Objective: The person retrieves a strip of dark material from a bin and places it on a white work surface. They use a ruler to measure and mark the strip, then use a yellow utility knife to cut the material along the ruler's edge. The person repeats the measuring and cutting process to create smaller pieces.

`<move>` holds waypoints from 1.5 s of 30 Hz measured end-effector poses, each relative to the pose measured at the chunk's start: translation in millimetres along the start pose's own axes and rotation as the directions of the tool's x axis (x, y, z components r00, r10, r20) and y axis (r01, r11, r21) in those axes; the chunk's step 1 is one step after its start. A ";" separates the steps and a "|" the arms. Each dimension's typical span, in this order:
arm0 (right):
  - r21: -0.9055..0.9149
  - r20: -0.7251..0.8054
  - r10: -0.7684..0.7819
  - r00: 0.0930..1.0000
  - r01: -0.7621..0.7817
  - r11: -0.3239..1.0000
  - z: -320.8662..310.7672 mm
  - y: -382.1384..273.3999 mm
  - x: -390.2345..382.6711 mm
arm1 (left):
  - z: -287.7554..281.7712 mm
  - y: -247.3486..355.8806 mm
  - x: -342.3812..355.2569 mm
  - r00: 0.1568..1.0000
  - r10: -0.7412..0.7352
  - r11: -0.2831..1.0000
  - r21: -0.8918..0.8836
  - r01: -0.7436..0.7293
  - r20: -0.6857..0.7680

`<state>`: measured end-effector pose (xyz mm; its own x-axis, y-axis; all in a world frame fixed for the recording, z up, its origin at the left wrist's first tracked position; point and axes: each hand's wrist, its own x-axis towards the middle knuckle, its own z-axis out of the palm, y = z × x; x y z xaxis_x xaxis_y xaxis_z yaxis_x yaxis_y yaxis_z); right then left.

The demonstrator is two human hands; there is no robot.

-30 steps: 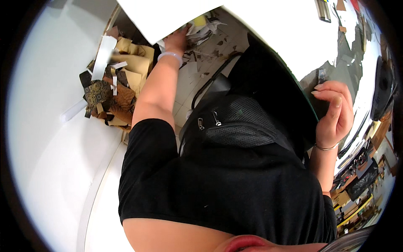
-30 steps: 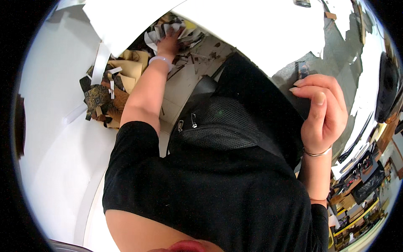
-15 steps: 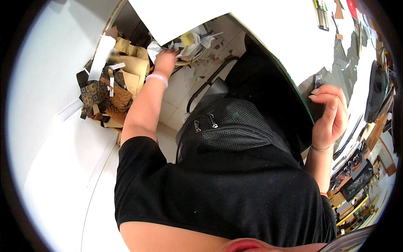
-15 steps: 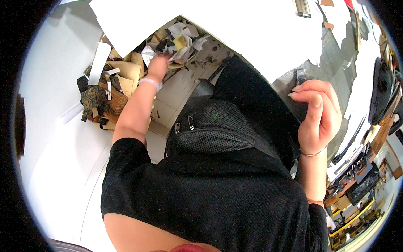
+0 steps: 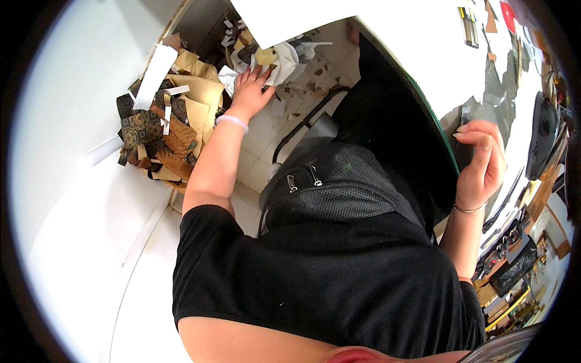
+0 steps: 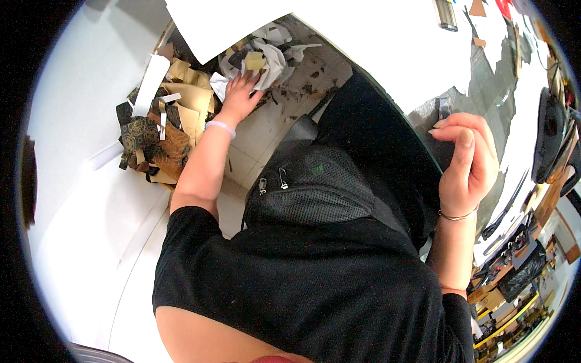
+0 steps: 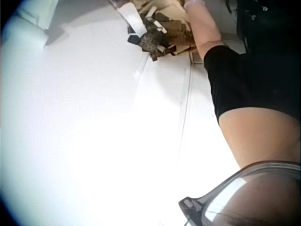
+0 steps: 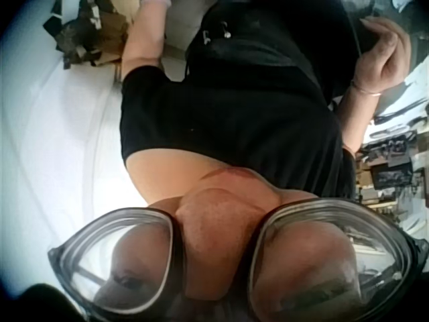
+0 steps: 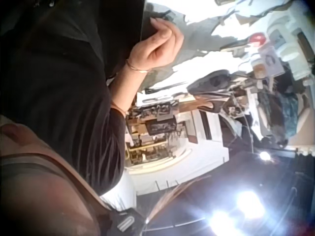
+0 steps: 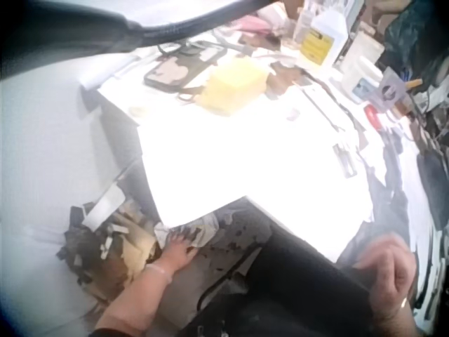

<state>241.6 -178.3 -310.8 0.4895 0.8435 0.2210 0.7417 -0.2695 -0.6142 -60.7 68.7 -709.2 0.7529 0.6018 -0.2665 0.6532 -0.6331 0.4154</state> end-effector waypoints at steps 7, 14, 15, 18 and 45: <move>-0.008 -0.010 0.031 0.999 -0.031 0.999 0.1 -1.5 -2.2 | -33.1 24.4 20.5 0.996 -0.037 0.992 -0.124 0.027 -0.079; -0.016 0.001 -0.008 1.000 0.008 1.000 -0.9 2.1 -2.2 | -61.6 44.5 45.7 0.872 -0.313 0.891 -0.434 0.134 -0.376; -0.020 0.000 -0.010 1.000 0.010 1.000 -1.6 2.4 -2.7 | -74.3 63.8 47.3 0.871 -0.153 0.926 -0.375 -0.039 -0.466; -0.003 0.000 0.008 1.000 -0.008 1.000 -1.8 1.3 -2.4 | -51.3 81.9 49.8 0.888 0.279 0.960 0.115 -0.255 -0.365; 0.014 0.048 -0.033 0.998 0.032 0.999 -7.7 7.9 -1.9 | 8.2 -11.8 99.3 0.996 -0.076 0.972 -0.228 0.062 -0.054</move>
<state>250.0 -185.5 -310.3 0.4425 0.8732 0.2045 0.7505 -0.2358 -0.6173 7.0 131.9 -747.6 0.6955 0.6735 -0.2503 0.6628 -0.4668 0.5856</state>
